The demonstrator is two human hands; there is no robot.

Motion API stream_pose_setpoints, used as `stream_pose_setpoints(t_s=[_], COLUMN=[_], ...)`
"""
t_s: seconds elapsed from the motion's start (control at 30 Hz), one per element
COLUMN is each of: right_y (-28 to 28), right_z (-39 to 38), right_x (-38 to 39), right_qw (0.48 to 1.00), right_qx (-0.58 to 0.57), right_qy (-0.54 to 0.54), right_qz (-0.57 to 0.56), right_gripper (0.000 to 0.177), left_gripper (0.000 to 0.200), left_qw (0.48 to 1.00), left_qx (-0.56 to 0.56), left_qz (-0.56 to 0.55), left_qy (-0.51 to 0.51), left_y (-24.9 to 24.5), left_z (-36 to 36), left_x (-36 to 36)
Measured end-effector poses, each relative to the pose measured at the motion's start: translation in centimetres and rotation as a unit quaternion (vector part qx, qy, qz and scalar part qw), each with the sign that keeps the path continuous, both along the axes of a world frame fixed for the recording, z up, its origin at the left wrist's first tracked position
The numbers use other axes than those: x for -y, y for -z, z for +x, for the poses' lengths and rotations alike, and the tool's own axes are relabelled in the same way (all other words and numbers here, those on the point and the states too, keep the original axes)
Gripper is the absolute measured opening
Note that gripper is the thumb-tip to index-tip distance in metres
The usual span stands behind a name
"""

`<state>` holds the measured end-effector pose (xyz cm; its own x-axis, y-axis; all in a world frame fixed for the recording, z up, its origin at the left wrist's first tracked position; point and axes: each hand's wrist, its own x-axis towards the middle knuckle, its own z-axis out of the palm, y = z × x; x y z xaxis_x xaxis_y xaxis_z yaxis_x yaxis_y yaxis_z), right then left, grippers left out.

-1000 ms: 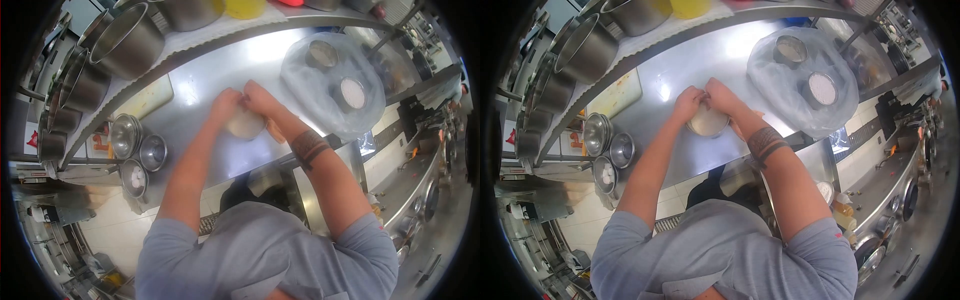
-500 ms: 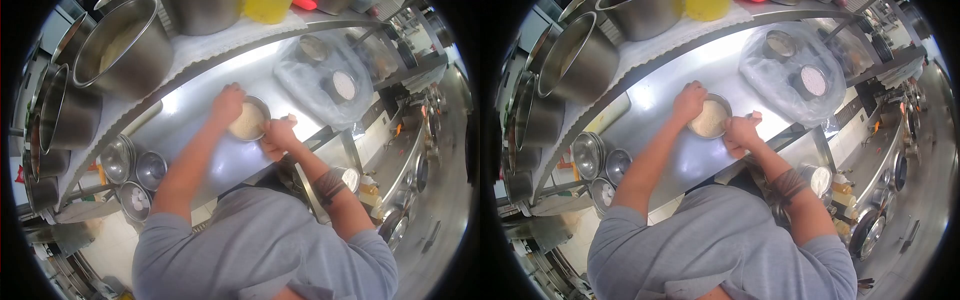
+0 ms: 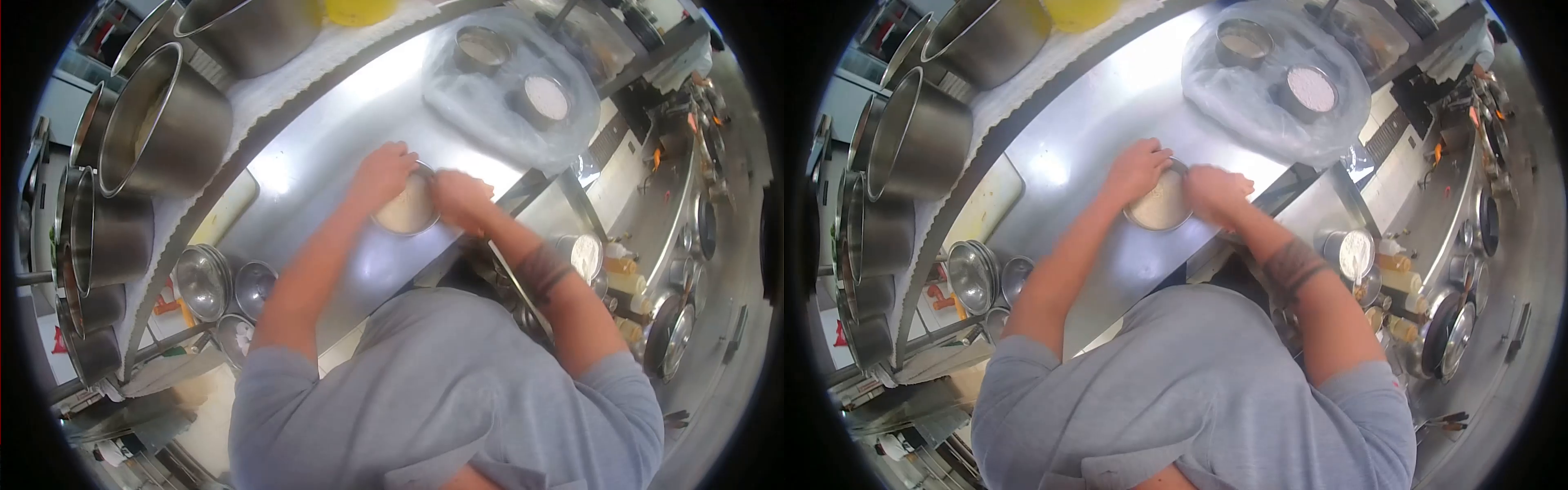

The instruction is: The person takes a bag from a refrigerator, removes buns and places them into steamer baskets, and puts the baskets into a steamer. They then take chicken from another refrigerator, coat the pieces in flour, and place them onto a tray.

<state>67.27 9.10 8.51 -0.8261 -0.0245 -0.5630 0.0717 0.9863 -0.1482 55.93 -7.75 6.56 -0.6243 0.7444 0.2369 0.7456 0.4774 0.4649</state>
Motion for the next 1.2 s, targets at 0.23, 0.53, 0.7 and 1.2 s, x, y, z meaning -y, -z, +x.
stream_pose_setpoints(t_s=[0.23,0.53,0.7,1.2], right_y=[5.3,0.4,4.4,-2.8], right_z=[5.6,2.1,7.5,10.0], right_x=[3.1,-0.1,3.0,4.6], right_qw=[0.918,0.985,0.893,0.890], right_qx=[-0.104,-0.118,-0.078,-0.236], right_qy=[0.341,0.128,0.349,0.358], right_qz=[-0.175,-0.014,-0.274,-0.157], right_gripper=[0.036,0.036,0.040,0.026], left_gripper=[0.011,0.013,0.013,0.015], left_qw=[0.995,0.997,0.996,0.991], left_qx=[0.022,-0.004,0.010,0.050], left_qz=[-0.034,-0.052,-0.034,-0.012], left_qy=[-0.087,0.055,-0.077,-0.124], left_y=[2.0,2.5,1.6,2.4], left_z=[1.1,0.2,2.4,3.3], left_x=[0.3,-1.6,-1.4,0.6])
